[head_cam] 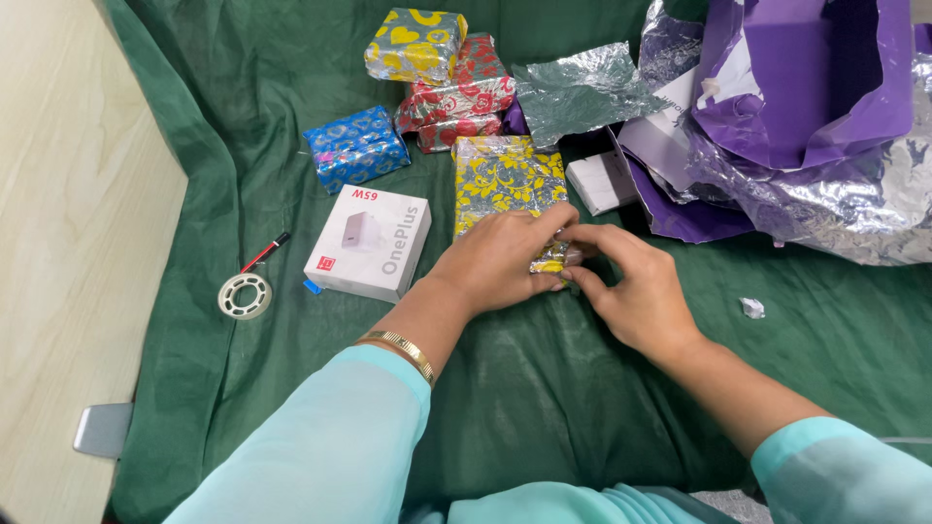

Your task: The person wraps a small white box in purple wrapping paper, folds the edges, and secures them with clear tape. They then place a small white box labeled 'Neck holder mount' on top of the wrapped package and tape it down. The person continues to adjust and tape the purple wrapping paper around the package.

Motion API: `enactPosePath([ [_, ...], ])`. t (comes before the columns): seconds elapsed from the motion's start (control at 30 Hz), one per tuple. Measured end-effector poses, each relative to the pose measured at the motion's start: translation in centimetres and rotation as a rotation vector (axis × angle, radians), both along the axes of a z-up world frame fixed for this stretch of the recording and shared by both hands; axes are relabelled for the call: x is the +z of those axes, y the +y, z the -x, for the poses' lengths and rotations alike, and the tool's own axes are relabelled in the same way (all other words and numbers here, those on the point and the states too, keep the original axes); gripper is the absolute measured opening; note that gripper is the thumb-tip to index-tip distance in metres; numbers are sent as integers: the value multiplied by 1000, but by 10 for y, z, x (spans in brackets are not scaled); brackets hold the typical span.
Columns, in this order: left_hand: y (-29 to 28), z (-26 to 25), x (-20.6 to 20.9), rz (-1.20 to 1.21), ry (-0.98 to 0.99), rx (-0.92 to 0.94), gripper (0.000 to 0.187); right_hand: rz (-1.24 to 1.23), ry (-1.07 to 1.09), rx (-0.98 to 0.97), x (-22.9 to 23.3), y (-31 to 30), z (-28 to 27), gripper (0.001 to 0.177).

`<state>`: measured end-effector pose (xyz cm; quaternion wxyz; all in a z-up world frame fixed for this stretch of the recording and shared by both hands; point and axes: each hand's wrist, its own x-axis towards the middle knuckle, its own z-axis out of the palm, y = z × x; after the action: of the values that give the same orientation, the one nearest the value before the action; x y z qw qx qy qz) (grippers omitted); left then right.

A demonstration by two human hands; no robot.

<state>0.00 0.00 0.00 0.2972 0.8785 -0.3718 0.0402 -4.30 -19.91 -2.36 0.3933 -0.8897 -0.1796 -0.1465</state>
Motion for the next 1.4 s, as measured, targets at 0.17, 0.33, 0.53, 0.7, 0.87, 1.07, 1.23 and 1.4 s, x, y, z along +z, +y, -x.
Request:
enactPosePath([
  [0.17,0,-3,-9,61,-27,9,52,-332,221,157,0,-7,-11,45],
  [0.33,1,-3,-13,119,-43,-10,44,-532,406,225,1,-19,-16,53],
  [0.53,1,-6,-9,53,-18,15,42,-524,359,205,-1,-19,-6,53],
  [0.7,1,-13,-6,23,9,0,41,-547,281,135,0,-18,2,52],
  [0.87,0,-15,-7,45,17,-15,39,-589,353,157,8,-23,-1,60],
  [1.07,1,-18,-10,59,22,-21,38,-503,373,225,3,-8,3,69],
  [1.23,1,-18,-14,75,-6,-12,37,-359,203,188,2,1,3,56],
  [1.4,3,-22,-14,62,25,-29,39,-200,-11,141,6,2,6,46],
])
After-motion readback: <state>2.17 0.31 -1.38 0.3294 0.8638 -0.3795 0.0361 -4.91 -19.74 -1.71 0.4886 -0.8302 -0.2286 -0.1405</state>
